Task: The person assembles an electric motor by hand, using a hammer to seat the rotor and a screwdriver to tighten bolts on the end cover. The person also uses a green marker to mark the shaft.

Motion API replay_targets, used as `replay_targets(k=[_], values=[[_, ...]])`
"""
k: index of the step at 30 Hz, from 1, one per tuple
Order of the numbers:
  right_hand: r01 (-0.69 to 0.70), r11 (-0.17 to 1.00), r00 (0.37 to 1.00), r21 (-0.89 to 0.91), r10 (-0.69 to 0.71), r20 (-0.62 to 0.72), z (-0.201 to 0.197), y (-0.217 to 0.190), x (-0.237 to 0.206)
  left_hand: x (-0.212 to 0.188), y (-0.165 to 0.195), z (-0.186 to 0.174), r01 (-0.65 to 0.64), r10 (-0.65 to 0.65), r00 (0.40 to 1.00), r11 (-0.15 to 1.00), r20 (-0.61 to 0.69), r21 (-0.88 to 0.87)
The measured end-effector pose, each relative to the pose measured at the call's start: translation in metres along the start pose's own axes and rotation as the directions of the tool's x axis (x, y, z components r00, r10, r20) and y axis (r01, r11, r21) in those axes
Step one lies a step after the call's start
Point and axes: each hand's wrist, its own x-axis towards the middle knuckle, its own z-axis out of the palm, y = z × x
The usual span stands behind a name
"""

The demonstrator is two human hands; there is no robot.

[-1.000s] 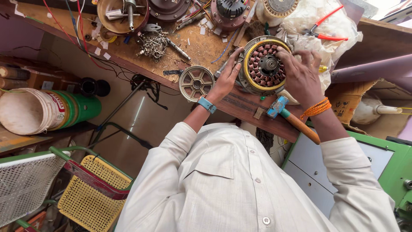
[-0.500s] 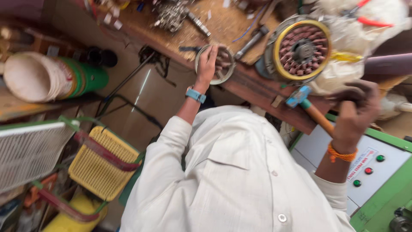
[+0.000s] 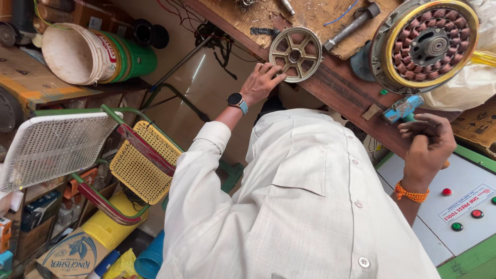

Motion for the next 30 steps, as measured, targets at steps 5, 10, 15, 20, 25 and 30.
replay_targets(k=[5, 10, 15, 20, 25, 30], values=[[0.005, 0.998, 0.997, -0.058, -0.01, -0.08, -0.003, -0.025, 0.012, 0.04, 0.01, -0.044, 0.003, -0.018, 0.992, 0.993, -0.125, -0.118], [-0.019, 0.998, 0.999, -0.054, 0.021, 0.044, 0.012, -0.056, 0.019, 0.08, 0.055, -0.114, 0.194, -0.549, 0.811, 0.575, -0.199, -0.794], [-0.151, 0.928, 0.972, 0.341, 0.077, 0.221, 0.044, -0.083, 0.02, 0.117, 0.079, -0.128, -0.126, -0.705, 0.705, -0.232, 0.077, -0.964], [-0.089, 0.893, 0.986, 0.442, 0.015, 0.169, 0.051, -0.076, 0.012, 0.167, 0.12, -0.071, -0.07, -0.588, 0.711, -0.605, 0.385, -0.793], [-0.051, 0.942, 0.968, 0.333, 0.129, -0.215, 0.018, -0.043, 0.02, 0.175, 0.127, -0.034, 0.37, -0.418, 0.805, -0.201, 0.421, -0.907], [0.036, 0.991, 0.984, 0.13, -0.012, -0.178, -0.021, -0.03, 0.081, 0.177, 0.13, -0.023, 0.355, -0.513, 0.856, 0.489, 0.066, -0.797]])
